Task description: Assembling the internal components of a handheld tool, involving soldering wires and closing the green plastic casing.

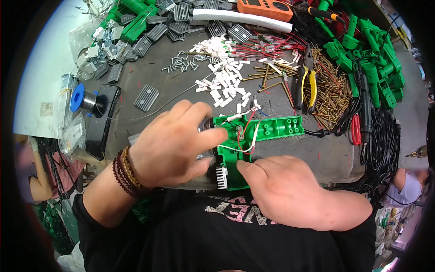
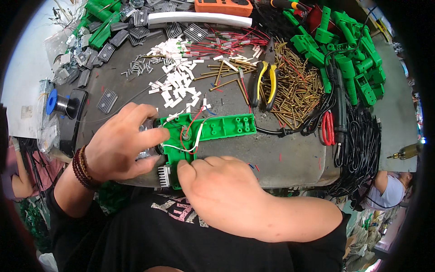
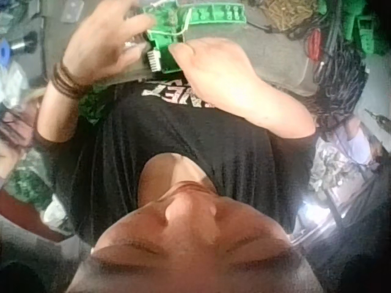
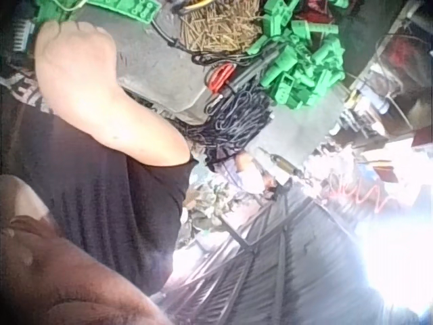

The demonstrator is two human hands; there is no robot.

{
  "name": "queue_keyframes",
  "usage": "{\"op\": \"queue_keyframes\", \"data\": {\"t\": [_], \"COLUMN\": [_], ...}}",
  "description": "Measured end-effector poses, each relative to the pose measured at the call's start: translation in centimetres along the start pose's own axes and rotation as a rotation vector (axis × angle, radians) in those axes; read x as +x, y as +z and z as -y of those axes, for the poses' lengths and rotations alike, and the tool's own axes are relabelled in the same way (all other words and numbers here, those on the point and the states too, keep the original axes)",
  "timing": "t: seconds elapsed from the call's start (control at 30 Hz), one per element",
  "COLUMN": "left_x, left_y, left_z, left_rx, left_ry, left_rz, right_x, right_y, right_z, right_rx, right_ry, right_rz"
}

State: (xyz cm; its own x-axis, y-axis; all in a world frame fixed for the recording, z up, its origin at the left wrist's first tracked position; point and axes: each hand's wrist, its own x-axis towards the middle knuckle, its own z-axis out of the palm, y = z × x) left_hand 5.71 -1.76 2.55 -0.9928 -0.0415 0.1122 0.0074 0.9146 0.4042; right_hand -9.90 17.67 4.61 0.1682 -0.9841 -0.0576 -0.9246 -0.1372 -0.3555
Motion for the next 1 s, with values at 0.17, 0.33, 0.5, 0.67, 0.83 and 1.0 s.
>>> {"op": "queue_keyframes", "data": {"t": [0.17,0.33,0.5,0.67,0.83,1.0], "left_x": [-0.7,-0.1,-0.2,0.0,0.0,-0.5], "left_y": [0.0,4.1,4.0,3.6,3.7,3.7], "left_z": [-1.8,-1.4,-1.0,-0.7,-0.3,-0.1], "left_rx": [-0.184,-0.203,-0.250,-0.281,-0.355,-0.363], "left_ry": [0.218,0.183,0.178,0.165,0.162,0.148], "left_rz": [-0.306,-0.305,-0.287,-0.256,-0.237,-0.249], "right_x": [0.1,-0.7,-4.0,-4.5,-3.2,-2.9], "right_y": [0.2,0.2,-1.6,-2.5,-2.5,-4.7], "right_z": [-0.1,-0.9,-3.4,-3.4,-4.0,-1.9], "right_rx": [0.052,0.225,0.579,0.982,0.817,0.706], "right_ry": [0.066,0.046,0.238,0.426,0.208,0.296], "right_rz": [-0.080,-0.140,0.092,0.234,0.320,0.411]}}
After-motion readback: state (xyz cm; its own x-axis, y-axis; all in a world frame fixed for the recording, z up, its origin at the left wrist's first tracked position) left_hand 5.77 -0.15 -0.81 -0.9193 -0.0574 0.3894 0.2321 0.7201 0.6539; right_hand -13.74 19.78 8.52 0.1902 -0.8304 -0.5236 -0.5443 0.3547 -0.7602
